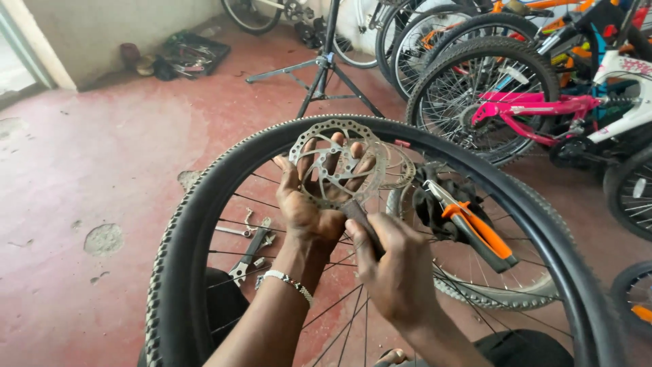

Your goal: Cleaning a bicycle brake rotor using a small tool to scrape out debris from the holes and surface.

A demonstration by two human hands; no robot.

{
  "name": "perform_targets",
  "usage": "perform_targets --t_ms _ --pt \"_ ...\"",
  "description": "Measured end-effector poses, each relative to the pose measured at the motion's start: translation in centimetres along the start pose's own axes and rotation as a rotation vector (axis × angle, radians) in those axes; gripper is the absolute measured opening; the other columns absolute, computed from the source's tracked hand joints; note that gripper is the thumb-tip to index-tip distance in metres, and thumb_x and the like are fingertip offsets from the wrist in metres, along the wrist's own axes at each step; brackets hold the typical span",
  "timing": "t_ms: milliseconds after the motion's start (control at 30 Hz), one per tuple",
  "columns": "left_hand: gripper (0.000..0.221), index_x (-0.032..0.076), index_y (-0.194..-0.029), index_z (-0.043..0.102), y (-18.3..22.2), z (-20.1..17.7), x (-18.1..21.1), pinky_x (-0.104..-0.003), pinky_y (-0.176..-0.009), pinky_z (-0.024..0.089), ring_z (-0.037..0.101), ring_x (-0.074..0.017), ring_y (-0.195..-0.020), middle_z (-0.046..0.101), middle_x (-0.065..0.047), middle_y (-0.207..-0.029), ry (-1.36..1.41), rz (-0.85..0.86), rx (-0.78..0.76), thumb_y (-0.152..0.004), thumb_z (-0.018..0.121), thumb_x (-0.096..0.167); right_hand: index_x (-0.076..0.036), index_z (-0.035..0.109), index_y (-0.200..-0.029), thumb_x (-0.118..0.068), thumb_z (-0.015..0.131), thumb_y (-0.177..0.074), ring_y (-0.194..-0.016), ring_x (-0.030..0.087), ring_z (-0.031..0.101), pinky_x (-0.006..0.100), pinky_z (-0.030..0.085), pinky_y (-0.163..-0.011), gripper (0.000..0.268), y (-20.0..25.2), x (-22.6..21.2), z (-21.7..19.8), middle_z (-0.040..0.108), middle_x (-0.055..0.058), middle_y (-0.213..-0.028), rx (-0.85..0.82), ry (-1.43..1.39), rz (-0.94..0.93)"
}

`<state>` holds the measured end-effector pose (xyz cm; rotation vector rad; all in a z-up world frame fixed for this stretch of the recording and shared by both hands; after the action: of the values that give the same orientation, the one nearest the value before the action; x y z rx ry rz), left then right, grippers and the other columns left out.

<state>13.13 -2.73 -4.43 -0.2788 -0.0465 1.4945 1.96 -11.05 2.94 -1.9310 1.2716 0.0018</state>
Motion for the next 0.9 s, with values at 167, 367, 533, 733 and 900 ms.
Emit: perform_targets --t_ms 167,367,533,733,900 --pt "0.039 0.013 -0.110 0.048 0.7 1.0 -0.8 -0.060 -0.091 0.046 0.055 -0.0374 -0.103 0.054 -0.015 -0.115 -0.012 -0.029 0.034 -0.096 0.037 0.049 -0.003 0.055 -0.067 -0.011 0.057 -0.087 -0.042 0.015 0.040 0.033 0.031 -0.039 0.021 -1.0 0.3 -1.7 0.050 0.006 -0.054 0.129 0.077 -0.053" --pt "0.046 0.013 -0.114 0.047 0.8 1.1 -0.6 -0.060 -0.095 0.043 0.053 -0.0366 -0.107 0.054 -0.016 -0.116 -0.031 -0.002 0.064 -0.096 0.033 0.052 -0.003 0.057 -0.067 -0.014 0.058 -0.084 -0.038 0.016 0.042 0.034 0.034 -0.038 0.021 -1.7 1.3 -2.2 0.053 0.006 -0.050 0.119 0.061 0.003" --pt "0.059 0.010 -0.129 0.043 0.3 0.5 0.1 -0.057 -0.087 0.047 0.058 -0.0342 -0.096 0.057 -0.017 -0.114 -0.112 0.010 0.028 -0.093 0.032 0.055 -0.005 0.055 -0.065 -0.014 0.058 -0.083 -0.038 0.017 0.045 0.035 0.036 -0.038 0.020 -0.6 0.3 -0.3 0.055 0.006 -0.052 0.020 0.034 0.037" --pt "0.050 0.011 -0.116 0.044 1.0 1.9 -0.3 -0.058 -0.093 0.047 0.055 -0.0370 -0.105 0.053 -0.018 -0.114 -0.011 -0.015 -0.048 -0.097 0.027 0.055 -0.005 0.055 -0.058 -0.031 0.050 -0.089 -0.036 0.012 0.035 0.033 0.026 -0.038 0.040 -2.0 1.5 -2.0 0.046 0.003 -0.041 0.086 -0.021 0.079" --pt "0.055 0.011 -0.122 0.048 0.6 0.7 -0.1 -0.066 -0.090 0.045 0.055 -0.0472 -0.105 0.056 -0.024 -0.120 -0.070 0.016 0.201 -0.088 0.043 0.053 -0.010 0.068 -0.079 -0.037 0.061 -0.083 -0.054 0.020 0.069 0.032 0.057 -0.051 0.029 -0.8 5.0 -1.0 0.067 0.012 -0.060 0.020 -0.229 0.471"
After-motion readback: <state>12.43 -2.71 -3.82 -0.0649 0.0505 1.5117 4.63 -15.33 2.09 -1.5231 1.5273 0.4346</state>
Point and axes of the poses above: each hand's wrist, its own y-axis away from the middle knuckle, its own z-axis out of the palm, x = y × z, the point moved 9 cm from there along -y, towards the middle knuckle
